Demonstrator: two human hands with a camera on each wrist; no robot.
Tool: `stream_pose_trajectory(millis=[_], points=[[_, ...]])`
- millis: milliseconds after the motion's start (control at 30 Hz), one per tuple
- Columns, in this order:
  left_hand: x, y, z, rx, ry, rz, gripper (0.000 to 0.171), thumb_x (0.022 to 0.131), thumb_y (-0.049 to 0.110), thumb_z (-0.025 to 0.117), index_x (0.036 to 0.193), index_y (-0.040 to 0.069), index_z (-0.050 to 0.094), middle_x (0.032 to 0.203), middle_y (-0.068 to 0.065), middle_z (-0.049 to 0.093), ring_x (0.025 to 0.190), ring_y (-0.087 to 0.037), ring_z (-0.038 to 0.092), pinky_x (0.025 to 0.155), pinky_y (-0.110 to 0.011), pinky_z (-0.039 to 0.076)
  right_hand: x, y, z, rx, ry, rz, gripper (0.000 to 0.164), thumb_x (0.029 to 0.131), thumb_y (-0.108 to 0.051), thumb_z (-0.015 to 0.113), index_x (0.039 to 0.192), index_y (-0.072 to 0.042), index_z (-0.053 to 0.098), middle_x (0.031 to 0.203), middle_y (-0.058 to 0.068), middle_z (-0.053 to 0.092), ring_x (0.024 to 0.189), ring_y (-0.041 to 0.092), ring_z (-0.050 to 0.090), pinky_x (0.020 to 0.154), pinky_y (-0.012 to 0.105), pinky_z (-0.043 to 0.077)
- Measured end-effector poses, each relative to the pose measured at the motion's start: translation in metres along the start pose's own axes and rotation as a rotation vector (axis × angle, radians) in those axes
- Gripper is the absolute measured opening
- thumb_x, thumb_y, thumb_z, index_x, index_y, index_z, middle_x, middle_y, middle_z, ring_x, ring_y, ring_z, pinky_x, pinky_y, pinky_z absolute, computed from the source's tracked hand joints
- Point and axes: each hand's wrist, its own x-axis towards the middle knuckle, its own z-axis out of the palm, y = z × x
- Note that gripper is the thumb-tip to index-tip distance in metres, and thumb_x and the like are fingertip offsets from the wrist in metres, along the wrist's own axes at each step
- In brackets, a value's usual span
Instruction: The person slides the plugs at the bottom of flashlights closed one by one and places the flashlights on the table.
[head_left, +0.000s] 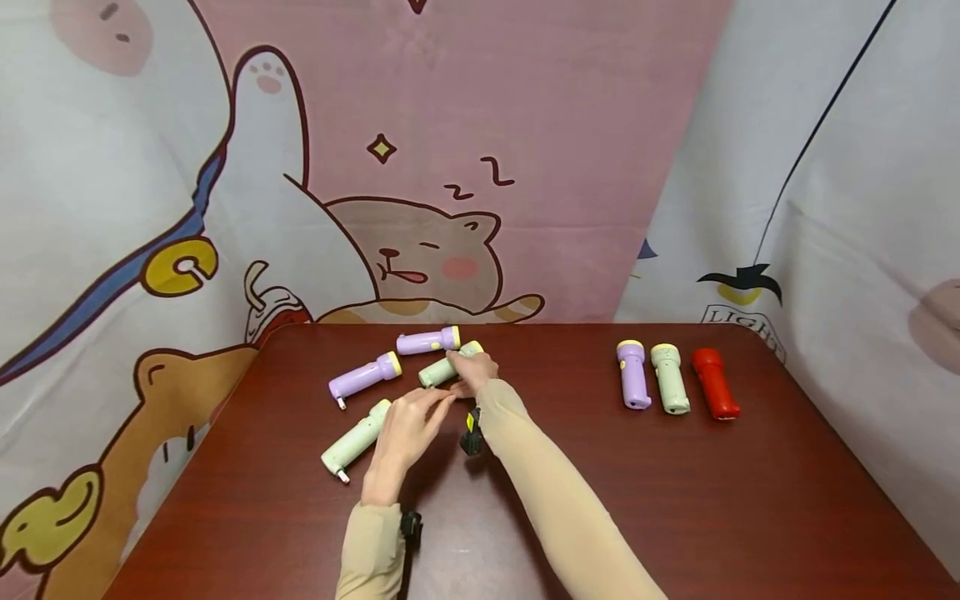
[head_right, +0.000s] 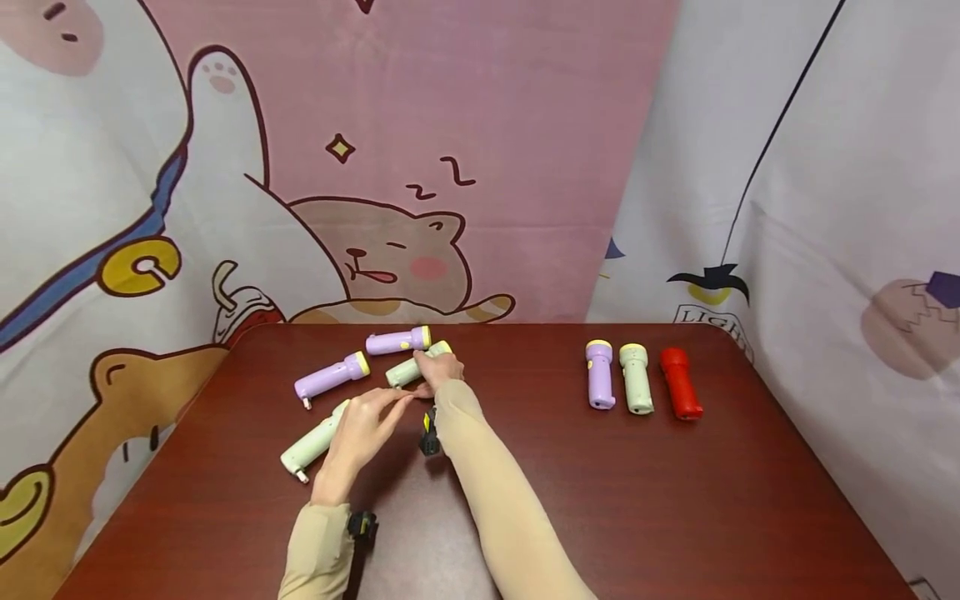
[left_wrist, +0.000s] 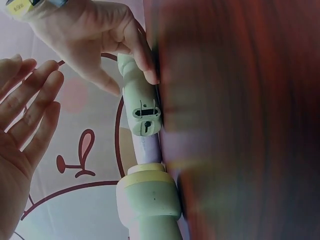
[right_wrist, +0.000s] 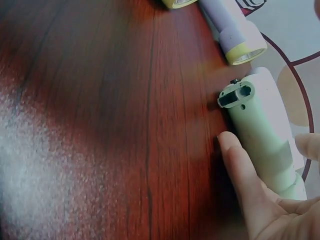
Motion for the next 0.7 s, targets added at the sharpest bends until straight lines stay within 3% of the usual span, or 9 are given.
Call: stream_pose_trajectory(millis=[200,433,533,700], points=[[-0.0010,-0.0025,0.0006,0.016,0.015,0.017,0.008,0.084,0.013,0.071,0.090,0.008,0.075,0.080,-0.003,0.074,0.072,-0.017,0.069,0.060,-0.031,0.053,0.0025,-0.0008,0.0063,0.133,0.043,0.044,0.048,0.086,-0.030,0.067,0.109,0.011,0.057,0.080,0.028,0.070,0.045,0.021,0.065,0.043,0.027,0.052],[-0.0003,-0.0023,-0.0002,0.019,-0.008,-0.007,0.009,0.086,0.015,0.069,0.089,0.009,0.075,0.081,-0.003,0.074,0.074,-0.017,0.069,0.061,-0.032,0.052,0.0027,-0.0014,0.0071,0.282,0.041,0.087,0.049,0.085,-0.019,0.063,0.120,0.012,0.048,0.090,0.039,0.064,0.038,0.020,0.059,0.049,0.031,0.056],[0.0000,-0.0016,-0.0007,0.024,-0.014,-0.018,0.008,0.086,0.015,0.069,0.088,0.009,0.075,0.081,-0.003,0.074,0.074,-0.017,0.069,0.061,-0.032,0.052,0.0025,-0.0008,0.0041,0.295,0.025,0.091,0.044,0.085,-0.018,0.061,0.116,0.011,0.051,0.083,0.036,0.066,0.042,0.022,0.062,0.052,0.031,0.057],[0.0002,-0.0004,-0.0011,0.037,-0.015,-0.026,0.009,0.087,0.016,0.069,0.088,0.010,0.075,0.079,-0.003,0.072,0.070,-0.016,0.067,0.058,-0.030,0.051,0.0010,0.0030,-0.0018,0.308,0.021,0.053,0.037,0.083,-0.021,0.061,0.106,0.008,0.059,0.067,0.020,0.066,0.052,0.024,0.068,0.057,0.033,0.058]])
